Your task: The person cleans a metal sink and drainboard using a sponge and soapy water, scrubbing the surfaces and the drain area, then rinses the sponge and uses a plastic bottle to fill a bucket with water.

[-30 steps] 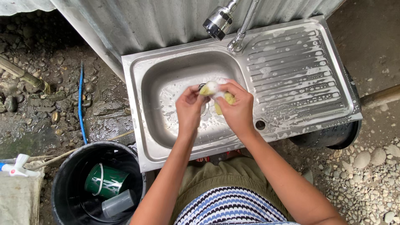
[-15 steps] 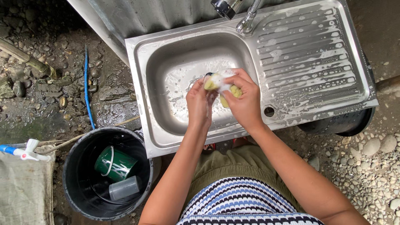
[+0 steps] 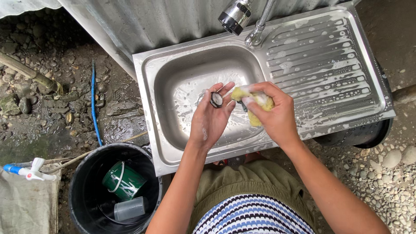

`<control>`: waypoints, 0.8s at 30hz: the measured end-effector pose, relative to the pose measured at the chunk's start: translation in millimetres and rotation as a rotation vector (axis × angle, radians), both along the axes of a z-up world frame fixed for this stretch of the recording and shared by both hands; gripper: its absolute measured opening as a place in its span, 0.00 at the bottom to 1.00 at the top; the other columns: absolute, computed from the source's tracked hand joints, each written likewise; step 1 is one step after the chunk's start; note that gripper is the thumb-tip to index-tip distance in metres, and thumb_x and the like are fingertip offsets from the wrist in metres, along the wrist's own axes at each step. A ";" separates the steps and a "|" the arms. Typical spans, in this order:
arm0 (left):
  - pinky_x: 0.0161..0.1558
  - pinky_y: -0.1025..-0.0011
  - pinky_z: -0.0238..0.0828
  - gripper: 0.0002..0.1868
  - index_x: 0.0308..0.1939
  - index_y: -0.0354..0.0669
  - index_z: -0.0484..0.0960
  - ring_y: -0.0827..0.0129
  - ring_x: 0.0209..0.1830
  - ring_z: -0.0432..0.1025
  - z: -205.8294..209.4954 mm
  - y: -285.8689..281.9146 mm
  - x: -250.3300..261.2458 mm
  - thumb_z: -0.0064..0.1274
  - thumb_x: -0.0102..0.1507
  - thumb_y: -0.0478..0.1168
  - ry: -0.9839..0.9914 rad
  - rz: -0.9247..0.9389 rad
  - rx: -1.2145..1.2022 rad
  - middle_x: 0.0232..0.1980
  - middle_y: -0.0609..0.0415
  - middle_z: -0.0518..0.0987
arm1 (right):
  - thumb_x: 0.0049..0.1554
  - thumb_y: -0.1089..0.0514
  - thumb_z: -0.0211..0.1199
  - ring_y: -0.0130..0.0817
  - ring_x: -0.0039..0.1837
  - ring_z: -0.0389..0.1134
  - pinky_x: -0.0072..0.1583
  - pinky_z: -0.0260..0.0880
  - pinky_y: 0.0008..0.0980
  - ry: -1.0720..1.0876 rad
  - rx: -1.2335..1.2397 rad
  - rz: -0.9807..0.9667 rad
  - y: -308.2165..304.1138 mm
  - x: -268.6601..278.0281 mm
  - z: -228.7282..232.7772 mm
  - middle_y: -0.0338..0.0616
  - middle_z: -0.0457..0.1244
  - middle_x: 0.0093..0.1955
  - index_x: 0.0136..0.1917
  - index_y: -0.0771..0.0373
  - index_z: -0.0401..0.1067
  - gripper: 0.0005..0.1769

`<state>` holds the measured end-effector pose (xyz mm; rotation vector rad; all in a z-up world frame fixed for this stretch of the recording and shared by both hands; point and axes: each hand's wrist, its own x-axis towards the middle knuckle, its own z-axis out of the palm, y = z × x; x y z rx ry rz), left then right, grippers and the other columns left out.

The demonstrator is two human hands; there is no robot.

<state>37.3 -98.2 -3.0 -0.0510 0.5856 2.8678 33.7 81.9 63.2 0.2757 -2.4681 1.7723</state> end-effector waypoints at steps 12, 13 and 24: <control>0.82 0.56 0.48 0.26 0.70 0.28 0.67 0.53 0.79 0.57 10.9 7.9 -10.9 0.38 0.77 0.47 0.201 0.147 -0.200 0.75 0.37 0.66 | 0.51 0.68 0.68 0.45 0.46 0.71 0.48 0.71 0.39 0.336 0.314 0.088 -44.1 -9.8 -4.6 0.50 0.66 0.49 0.52 0.66 0.77 0.14; 0.82 0.56 0.47 0.25 0.70 0.27 0.67 0.53 0.79 0.57 9.6 7.2 -12.1 0.38 0.77 0.46 0.175 0.130 -0.150 0.75 0.38 0.66 | 0.50 0.68 0.68 0.44 0.45 0.71 0.47 0.71 0.40 0.348 0.379 0.155 -42.1 -8.9 -4.0 0.50 0.65 0.48 0.51 0.65 0.78 0.14; 0.81 0.55 0.46 0.25 0.71 0.24 0.66 0.54 0.79 0.56 -2.5 8.1 -16.2 0.38 0.76 0.42 0.100 0.074 -0.097 0.75 0.38 0.66 | 0.50 0.71 0.65 0.48 0.49 0.70 0.47 0.71 0.40 0.325 0.303 0.159 -44.3 -14.3 -13.0 0.53 0.64 0.51 0.52 0.68 0.77 0.14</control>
